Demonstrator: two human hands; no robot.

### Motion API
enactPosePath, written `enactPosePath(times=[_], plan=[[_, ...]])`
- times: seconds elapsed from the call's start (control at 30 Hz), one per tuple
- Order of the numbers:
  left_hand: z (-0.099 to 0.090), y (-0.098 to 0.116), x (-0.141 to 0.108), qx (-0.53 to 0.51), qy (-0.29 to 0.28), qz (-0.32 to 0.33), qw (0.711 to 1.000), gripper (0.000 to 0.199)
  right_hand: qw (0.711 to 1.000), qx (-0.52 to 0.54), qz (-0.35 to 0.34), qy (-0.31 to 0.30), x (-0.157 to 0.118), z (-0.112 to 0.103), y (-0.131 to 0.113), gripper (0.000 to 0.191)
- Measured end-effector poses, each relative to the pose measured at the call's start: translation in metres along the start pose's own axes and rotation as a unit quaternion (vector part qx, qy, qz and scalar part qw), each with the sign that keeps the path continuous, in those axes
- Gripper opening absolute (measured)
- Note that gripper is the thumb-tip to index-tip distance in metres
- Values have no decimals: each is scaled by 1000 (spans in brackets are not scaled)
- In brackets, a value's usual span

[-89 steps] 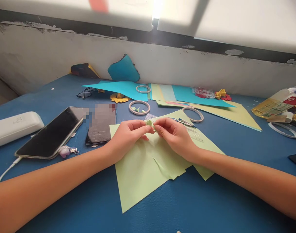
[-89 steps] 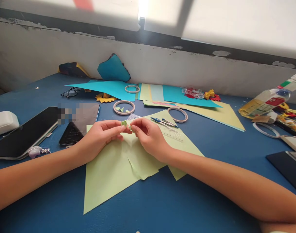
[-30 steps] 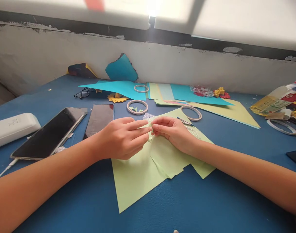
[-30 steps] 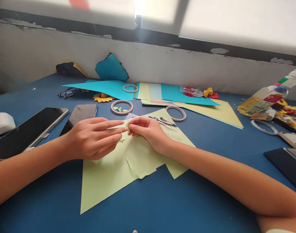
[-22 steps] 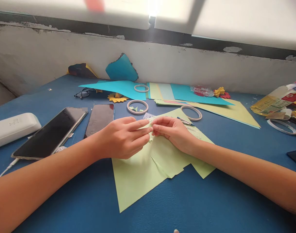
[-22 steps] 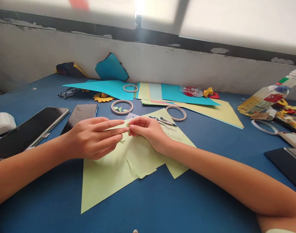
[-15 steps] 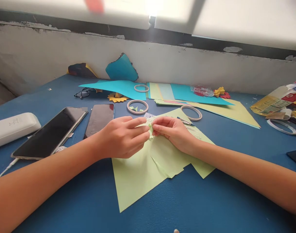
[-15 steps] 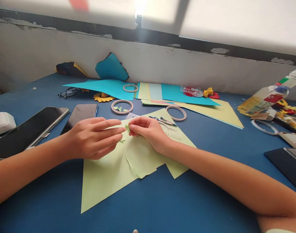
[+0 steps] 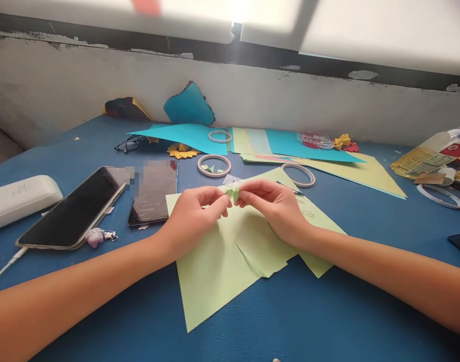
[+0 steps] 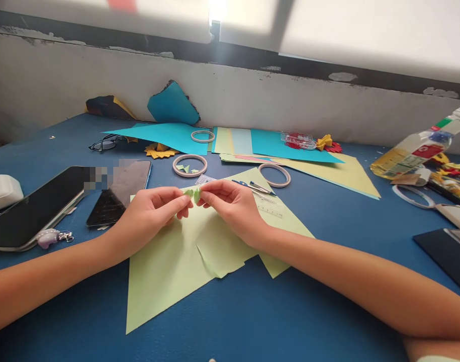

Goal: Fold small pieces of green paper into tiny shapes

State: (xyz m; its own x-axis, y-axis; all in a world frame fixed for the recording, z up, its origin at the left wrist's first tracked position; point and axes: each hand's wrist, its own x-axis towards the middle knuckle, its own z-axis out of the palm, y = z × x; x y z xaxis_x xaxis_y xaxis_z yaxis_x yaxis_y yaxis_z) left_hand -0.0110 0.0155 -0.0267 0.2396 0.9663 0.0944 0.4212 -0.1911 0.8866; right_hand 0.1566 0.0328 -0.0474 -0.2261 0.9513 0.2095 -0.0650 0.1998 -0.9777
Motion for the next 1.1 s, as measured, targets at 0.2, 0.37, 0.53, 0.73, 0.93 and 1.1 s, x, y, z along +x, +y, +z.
enactPosePath(times=[0.2,0.37,0.53,0.73,0.93,1.1], plan=[[2,-1,2,-71,-22,-16,997,26,999,-21,-36,29,-5,4,1,8],[3,0,0,-43,-27,8,999,25,997,-32,-60,35,-6,6,1,6],[4,-1,-1,16,2,27,999,28,995,-44,-76,39,-8,6,1,6],[6,-2,-1,18,12,19,1000,28,995,-50,-76,48,-7,5,2,8],[6,-2,-2,29,23,28,999,29,994,-55,-86,42,-8,7,2,7],[7,-2,-2,48,29,43,998,28,991,-69,-110,34,-10,7,4,7]])
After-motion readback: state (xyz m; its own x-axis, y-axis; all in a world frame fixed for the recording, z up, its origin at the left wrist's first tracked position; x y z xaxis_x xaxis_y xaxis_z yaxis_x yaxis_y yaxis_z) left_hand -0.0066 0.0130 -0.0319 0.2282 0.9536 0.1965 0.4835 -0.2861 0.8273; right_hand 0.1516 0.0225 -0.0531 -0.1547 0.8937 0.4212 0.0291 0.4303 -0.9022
